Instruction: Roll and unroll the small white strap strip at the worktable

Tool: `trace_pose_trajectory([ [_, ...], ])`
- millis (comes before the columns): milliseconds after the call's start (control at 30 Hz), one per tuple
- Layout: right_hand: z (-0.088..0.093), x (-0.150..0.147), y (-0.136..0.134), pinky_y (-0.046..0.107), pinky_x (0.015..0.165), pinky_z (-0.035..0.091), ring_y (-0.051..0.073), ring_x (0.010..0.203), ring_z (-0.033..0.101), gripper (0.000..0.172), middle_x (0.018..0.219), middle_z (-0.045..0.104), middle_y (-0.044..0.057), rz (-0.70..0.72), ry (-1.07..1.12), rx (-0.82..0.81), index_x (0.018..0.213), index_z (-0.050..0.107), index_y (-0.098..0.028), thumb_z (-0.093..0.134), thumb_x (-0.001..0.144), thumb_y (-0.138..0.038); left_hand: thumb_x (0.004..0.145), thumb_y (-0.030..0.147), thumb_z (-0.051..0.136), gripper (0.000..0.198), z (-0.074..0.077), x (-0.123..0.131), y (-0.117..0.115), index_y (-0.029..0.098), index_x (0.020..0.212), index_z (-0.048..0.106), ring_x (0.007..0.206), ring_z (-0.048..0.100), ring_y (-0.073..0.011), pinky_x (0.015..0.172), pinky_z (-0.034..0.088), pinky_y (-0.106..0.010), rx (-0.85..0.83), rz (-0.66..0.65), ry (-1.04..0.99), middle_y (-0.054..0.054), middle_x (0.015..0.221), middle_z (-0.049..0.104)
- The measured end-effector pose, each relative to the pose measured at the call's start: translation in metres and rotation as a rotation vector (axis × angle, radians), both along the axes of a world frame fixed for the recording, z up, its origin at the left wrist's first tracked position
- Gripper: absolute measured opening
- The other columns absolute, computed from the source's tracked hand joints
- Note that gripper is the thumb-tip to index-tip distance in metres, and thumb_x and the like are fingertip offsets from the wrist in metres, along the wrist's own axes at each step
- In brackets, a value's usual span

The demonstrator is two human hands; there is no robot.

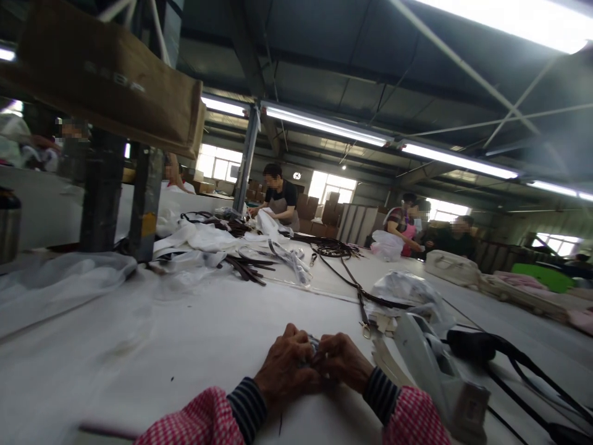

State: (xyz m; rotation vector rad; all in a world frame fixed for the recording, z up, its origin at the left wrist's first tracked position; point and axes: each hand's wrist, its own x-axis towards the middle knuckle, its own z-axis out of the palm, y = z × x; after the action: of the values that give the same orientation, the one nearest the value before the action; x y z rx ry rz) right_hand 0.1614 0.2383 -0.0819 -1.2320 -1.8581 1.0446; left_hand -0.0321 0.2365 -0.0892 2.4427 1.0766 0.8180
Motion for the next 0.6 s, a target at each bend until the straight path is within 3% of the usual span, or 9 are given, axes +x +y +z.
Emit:
trace_pose_trajectory([
  [233,0.03,0.006,0.01,0.015,0.038,0.045,0.012,0.047,0.064,0.011,0.059,0.068,0.002,0.161,-0.215,-0.152,0.072,0.078,-0.011,0.074,0.065,-0.018,0.068,0.022,0.085,0.016,-0.011,-0.001,0.005,0.02,0.075,0.07,0.1,0.054,-0.0234,0.081,0.045,-0.03,-0.07,-0.079,-0.172,-0.002,0.087,0.065],
  [400,0.051,0.002,0.013,0.016,0.041,0.049,0.01,0.044,0.062,0.009,0.059,0.069,-0.001,0.282,-0.358,-0.174,0.077,0.076,-0.011,0.07,0.072,-0.015,0.072,0.016,0.078,0.011,-0.01,0.0,0.002,0.021,0.073,0.068,0.095,0.052,-0.022,0.076,0.043,-0.029,-0.042,-0.104,-0.192,0.0,0.082,0.062],
  [500,0.062,-0.007,0.01,0.016,0.046,0.048,0.011,0.049,0.064,0.011,0.06,0.07,-0.001,0.345,-0.574,-0.025,0.078,0.077,-0.012,0.067,0.076,-0.009,0.08,0.024,0.074,0.002,-0.003,0.001,-0.003,0.025,0.079,0.073,0.096,0.052,-0.0229,0.078,0.043,-0.03,-0.042,-0.107,-0.144,-0.001,0.083,0.064],
  [600,0.064,-0.016,0.002,0.019,0.054,0.044,0.014,0.06,0.067,0.009,0.064,0.072,0.003,0.373,-0.887,0.291,0.074,0.076,-0.014,0.069,0.079,-0.01,0.087,0.03,0.069,0.007,0.003,0.001,-0.007,0.026,0.084,0.074,0.101,0.052,-0.0244,0.081,0.044,-0.031,-0.044,-0.092,-0.07,-0.002,0.088,0.065],
])
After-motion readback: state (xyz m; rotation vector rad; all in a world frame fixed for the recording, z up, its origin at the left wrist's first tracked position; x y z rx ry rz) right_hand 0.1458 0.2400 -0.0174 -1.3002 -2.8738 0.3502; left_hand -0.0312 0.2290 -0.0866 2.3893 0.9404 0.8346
